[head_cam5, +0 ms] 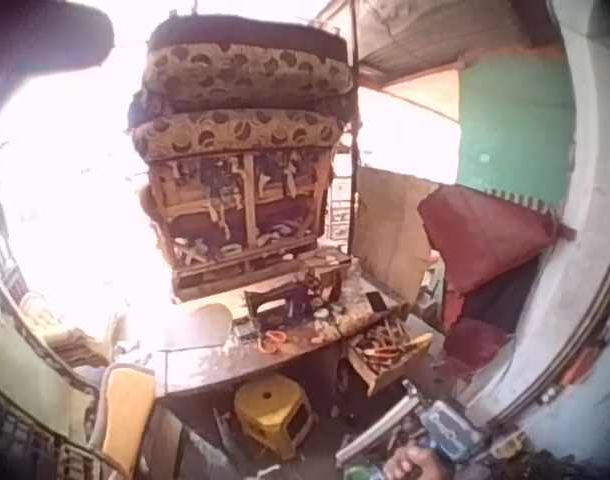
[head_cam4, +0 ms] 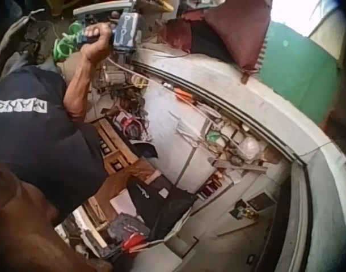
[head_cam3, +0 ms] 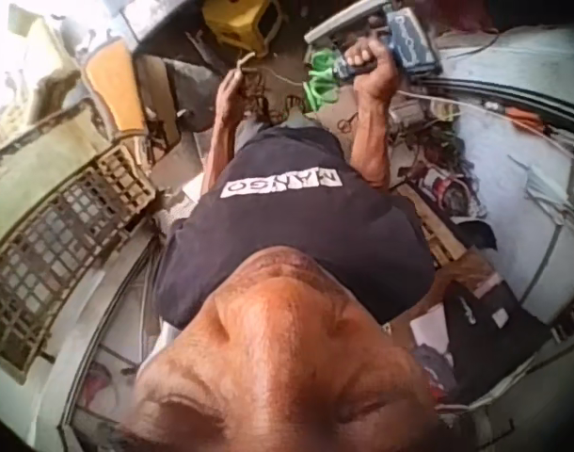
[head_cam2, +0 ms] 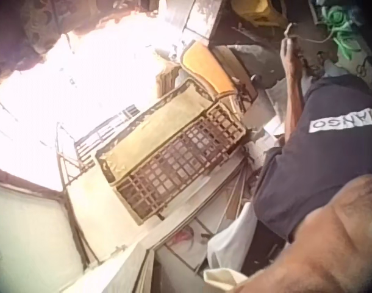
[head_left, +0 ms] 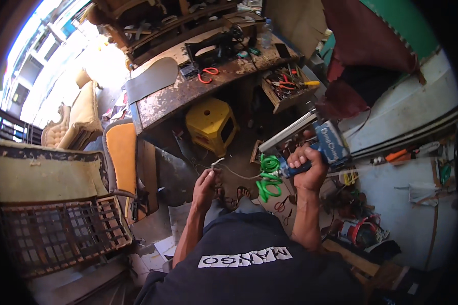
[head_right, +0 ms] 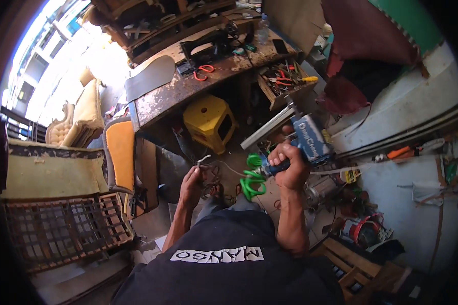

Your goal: The person trims a strip of gray fabric using shears, positions it along the edge of a seat cushion, and secures it using a pneumatic staple gun.

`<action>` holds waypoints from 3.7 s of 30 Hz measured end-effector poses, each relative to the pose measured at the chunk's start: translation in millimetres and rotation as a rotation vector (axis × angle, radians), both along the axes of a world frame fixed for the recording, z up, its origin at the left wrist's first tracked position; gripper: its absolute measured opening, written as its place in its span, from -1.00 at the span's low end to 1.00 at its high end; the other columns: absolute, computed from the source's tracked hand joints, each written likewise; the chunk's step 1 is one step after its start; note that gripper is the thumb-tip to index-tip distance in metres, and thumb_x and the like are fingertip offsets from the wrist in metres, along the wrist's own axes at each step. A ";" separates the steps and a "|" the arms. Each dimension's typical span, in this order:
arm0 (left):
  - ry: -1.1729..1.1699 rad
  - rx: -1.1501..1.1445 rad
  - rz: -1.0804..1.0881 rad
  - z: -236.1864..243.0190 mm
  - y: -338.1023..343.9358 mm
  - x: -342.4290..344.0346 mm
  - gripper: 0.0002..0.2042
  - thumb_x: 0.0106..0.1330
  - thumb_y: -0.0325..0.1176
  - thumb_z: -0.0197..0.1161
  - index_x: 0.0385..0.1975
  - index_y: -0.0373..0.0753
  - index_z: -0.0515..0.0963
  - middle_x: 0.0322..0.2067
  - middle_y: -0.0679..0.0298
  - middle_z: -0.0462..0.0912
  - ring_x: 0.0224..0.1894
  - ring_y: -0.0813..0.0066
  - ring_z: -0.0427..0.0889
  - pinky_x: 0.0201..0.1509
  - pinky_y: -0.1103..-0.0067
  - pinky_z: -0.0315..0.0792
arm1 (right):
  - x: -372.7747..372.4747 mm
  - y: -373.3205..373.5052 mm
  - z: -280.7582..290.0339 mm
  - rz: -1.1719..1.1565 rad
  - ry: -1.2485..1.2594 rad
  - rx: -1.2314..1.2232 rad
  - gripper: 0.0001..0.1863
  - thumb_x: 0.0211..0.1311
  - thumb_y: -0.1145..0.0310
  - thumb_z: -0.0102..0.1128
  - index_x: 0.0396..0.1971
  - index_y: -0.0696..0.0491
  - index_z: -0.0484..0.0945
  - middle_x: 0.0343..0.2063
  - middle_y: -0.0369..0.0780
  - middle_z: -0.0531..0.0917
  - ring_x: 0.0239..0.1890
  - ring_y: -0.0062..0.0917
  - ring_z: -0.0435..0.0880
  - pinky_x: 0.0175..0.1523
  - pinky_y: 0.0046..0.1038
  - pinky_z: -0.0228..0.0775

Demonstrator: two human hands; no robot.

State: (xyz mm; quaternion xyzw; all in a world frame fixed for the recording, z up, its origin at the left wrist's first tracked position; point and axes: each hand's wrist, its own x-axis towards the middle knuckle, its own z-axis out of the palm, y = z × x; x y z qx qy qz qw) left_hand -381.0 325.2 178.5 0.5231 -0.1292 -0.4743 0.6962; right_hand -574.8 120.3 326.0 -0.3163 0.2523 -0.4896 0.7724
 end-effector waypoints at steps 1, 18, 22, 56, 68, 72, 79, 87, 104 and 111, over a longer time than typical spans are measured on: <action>-0.007 0.008 0.039 -0.1 5.8 6.6 -0.73 0.48 -0.14 0.26 -0.03 -0.19 0.59 -0.34 0.45 0.50 -0.35 0.69 0.47 -0.31 0.66 0.40 | 5.3 -2.5 -6.3 0.010 0.150 -0.057 -0.65 0.23 0.41 0.11 0.01 0.17 0.54 -0.63 -0.38 0.31 -0.62 -0.63 0.31 -0.43 -0.48 0.30; -0.205 0.163 0.475 46.3 199.8 124.4 -0.58 0.66 -0.02 -0.04 -0.32 -0.22 0.55 -0.62 0.55 0.26 -0.59 0.76 0.16 -0.52 0.68 0.05 | 206.0 103.0 -89.8 0.551 0.448 0.008 -0.63 0.26 0.52 0.14 0.09 0.14 0.53 -0.59 -0.35 0.45 -0.65 -0.67 0.40 -0.53 -0.53 0.32; -0.142 0.100 0.499 79.4 216.4 163.0 -0.62 0.65 -0.06 0.00 -0.31 -0.20 0.56 -0.63 0.56 0.24 -0.59 0.80 0.13 -0.53 0.69 -0.01 | 255.8 143.2 -78.7 0.664 0.422 -0.020 -0.88 0.19 0.51 0.25 -0.31 0.22 0.57 -0.67 -0.31 0.49 -0.72 -0.62 0.47 -0.57 -0.51 0.34; -0.862 1.716 0.798 -196.9 276.6 477.3 -0.75 0.53 -0.15 0.03 -0.27 -0.18 0.53 -0.23 0.15 0.65 -0.05 0.05 0.55 0.06 0.13 0.34 | 582.8 80.1 -187.9 0.677 1.359 -0.745 -0.48 0.11 0.07 0.32 -0.13 0.24 0.63 -0.32 0.10 0.74 -0.15 -0.04 0.76 -0.01 -0.15 0.53; -0.691 1.758 0.712 -191.9 375.4 581.5 -0.71 0.59 -0.12 -0.05 -0.20 -0.20 0.50 -0.21 0.12 0.69 -0.01 0.09 0.55 0.07 0.16 0.32 | 710.8 68.0 -307.5 0.378 1.713 -1.001 -0.17 0.39 0.24 0.17 0.50 0.27 0.02 0.26 0.24 0.41 0.24 0.11 0.49 0.29 -0.08 0.35; -0.667 1.754 0.655 -199.8 370.5 570.8 -0.70 0.60 -0.12 -0.06 -0.16 -0.20 0.50 -0.17 0.14 0.69 0.04 0.09 0.53 0.09 0.14 0.32 | 728.6 61.0 -329.9 0.188 1.922 -1.224 -0.12 0.33 0.18 0.31 0.51 0.16 0.07 -0.04 0.05 0.51 0.01 -0.01 0.53 0.05 -0.01 0.43; -0.452 1.353 0.849 -157.2 410.4 576.1 -0.68 0.61 -0.14 0.09 -0.17 -0.32 0.56 -0.48 0.19 0.52 -0.41 0.50 0.37 -0.28 0.45 0.39 | 724.6 76.3 -310.6 0.234 2.061 -1.111 -0.11 0.31 0.18 0.32 0.53 0.07 0.07 0.11 -0.03 0.47 0.15 -0.06 0.44 0.17 -0.04 0.36; -0.703 1.081 0.470 48.7 312.7 633.3 -0.83 0.51 -0.36 0.24 -0.26 -0.35 0.64 -0.60 0.48 0.44 -0.51 0.72 0.35 -0.42 0.67 0.28 | 764.3 203.2 -221.9 0.896 0.573 -0.677 -0.39 0.34 0.18 0.36 0.27 0.20 0.48 0.07 0.01 0.62 0.12 -0.23 0.61 0.20 -0.25 0.53; -0.921 1.002 -0.641 -86.6 121.8 806.8 -0.76 0.33 -0.20 0.39 -0.25 -0.28 0.69 -0.52 0.02 0.64 -0.47 0.17 0.62 -0.29 0.35 0.47 | 817.0 211.4 -346.4 0.862 0.678 -0.088 -0.79 0.40 0.29 0.30 -0.25 0.14 0.69 -0.40 -0.11 0.73 -0.40 -0.35 0.71 -0.25 -0.37 0.53; -0.905 0.961 -0.538 -149.0 105.5 813.1 -0.76 0.36 -0.18 0.37 -0.19 -0.22 0.69 -0.44 0.04 0.73 -0.37 0.19 0.72 -0.21 0.36 0.53 | 828.6 214.7 -400.1 0.553 0.854 -0.242 -0.74 0.43 0.22 0.29 -0.22 0.15 0.67 -0.42 -0.17 0.72 -0.44 -0.53 0.68 -0.30 -0.42 0.50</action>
